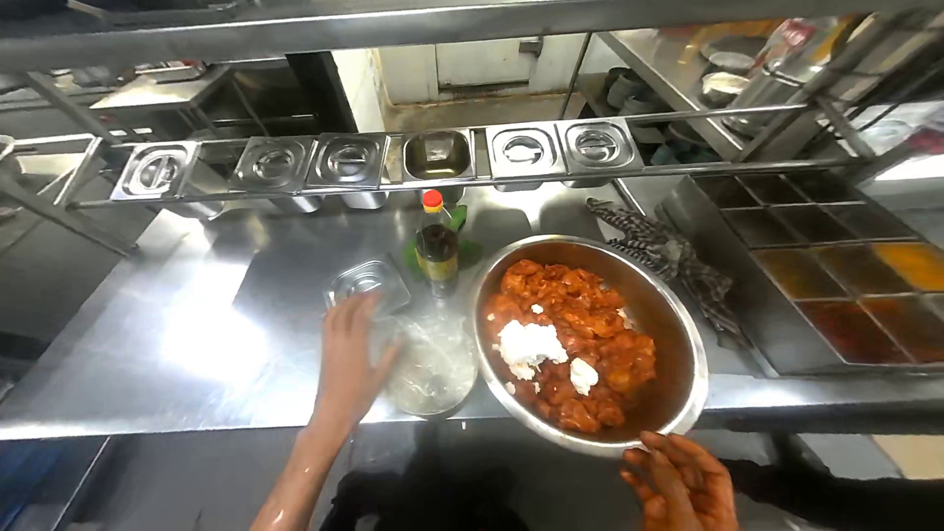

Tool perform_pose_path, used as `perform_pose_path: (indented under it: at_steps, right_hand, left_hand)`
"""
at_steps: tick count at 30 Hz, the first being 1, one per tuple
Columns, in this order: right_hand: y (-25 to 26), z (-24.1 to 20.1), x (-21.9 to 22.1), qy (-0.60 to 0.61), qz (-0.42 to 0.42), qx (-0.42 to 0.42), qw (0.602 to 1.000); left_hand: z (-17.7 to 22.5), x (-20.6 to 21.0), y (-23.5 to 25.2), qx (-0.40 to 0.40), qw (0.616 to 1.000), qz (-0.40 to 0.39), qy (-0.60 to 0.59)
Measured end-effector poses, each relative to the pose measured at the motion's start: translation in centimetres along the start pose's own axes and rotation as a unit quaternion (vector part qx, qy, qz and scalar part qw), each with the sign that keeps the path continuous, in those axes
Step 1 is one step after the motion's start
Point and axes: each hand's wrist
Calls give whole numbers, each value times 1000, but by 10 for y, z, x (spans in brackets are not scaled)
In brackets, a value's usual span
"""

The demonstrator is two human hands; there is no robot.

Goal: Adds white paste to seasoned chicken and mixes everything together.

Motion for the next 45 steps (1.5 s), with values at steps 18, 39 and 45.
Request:
perform_pose_path:
  at_steps: [18, 39, 45]
  right_hand:
    - [-13, -8, -6, -39, 52, -28, 997]
    - [148, 43, 110, -654, -449, -160, 587]
    - [222, 44, 129, -641, -224, -81, 729]
  left_hand:
    - [-15, 8, 61, 57, 995, 53, -55]
    - [-89, -25, -4, 158, 959, -121, 201]
    - [-84, -47, 3, 135, 983, -74, 105]
Point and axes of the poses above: each hand's wrist, its own y-axis towards the middle knuckle, its own x-axis out of the palm, z = x × y, and after that the axes turned 2 degrees about x, right-handed
